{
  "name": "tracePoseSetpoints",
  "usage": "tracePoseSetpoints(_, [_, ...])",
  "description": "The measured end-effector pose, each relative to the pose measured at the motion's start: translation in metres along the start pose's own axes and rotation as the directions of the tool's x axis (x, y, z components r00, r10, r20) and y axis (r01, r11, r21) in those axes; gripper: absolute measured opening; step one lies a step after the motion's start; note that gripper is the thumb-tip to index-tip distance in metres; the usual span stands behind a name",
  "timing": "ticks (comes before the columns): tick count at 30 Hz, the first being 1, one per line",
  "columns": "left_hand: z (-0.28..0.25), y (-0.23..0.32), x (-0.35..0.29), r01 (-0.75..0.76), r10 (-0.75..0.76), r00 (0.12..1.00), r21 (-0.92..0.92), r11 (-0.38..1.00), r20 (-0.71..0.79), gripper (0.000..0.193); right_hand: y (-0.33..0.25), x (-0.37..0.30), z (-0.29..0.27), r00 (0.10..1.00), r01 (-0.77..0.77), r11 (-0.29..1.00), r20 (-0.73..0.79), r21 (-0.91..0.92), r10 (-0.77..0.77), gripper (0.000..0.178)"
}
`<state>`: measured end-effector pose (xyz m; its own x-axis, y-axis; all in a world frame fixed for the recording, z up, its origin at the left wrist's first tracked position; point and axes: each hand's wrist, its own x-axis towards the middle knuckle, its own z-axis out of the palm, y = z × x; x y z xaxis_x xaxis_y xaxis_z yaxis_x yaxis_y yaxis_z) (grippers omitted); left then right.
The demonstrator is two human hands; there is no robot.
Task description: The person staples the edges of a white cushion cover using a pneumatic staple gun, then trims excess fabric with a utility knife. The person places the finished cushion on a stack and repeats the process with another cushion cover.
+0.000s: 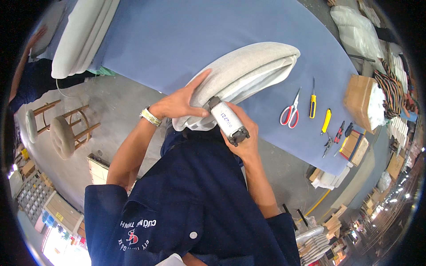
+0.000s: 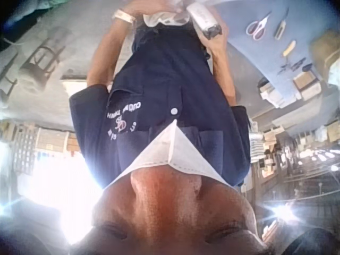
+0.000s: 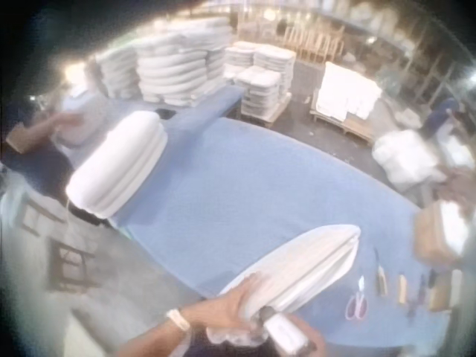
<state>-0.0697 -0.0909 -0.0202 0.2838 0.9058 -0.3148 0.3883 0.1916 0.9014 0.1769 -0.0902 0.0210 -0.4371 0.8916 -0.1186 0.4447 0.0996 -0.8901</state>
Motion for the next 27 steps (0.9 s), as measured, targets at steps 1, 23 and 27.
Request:
tracePoseSetpoints(1, [-0.003, -0.009, -0.002, -0.025, 0.027, 0.999, -0.127, 0.992, 0.020, 0.112, 0.000, 0.002, 0.003, 1.000, 0.023, 1.000, -0.009, 0.003, -0.023, 0.047])
tracePoseSetpoints(23, [0.022, 0.025, -0.020, 0.291, -0.198, 0.950, 0.453, 0.843, -0.242, 0.089, -0.007, 0.001, 0.005, 0.998, 0.046, 0.999, 0.049, -0.028, -0.044, 0.056])
tracePoseSetpoints(27, [0.026, 0.029, -0.018, 0.335, -0.216, 0.931, 0.455, 0.825, -0.294, 0.087, -0.014, 0.002, 0.009, 0.987, -0.137, 0.990, 0.088, 0.031, 0.134, 0.056])
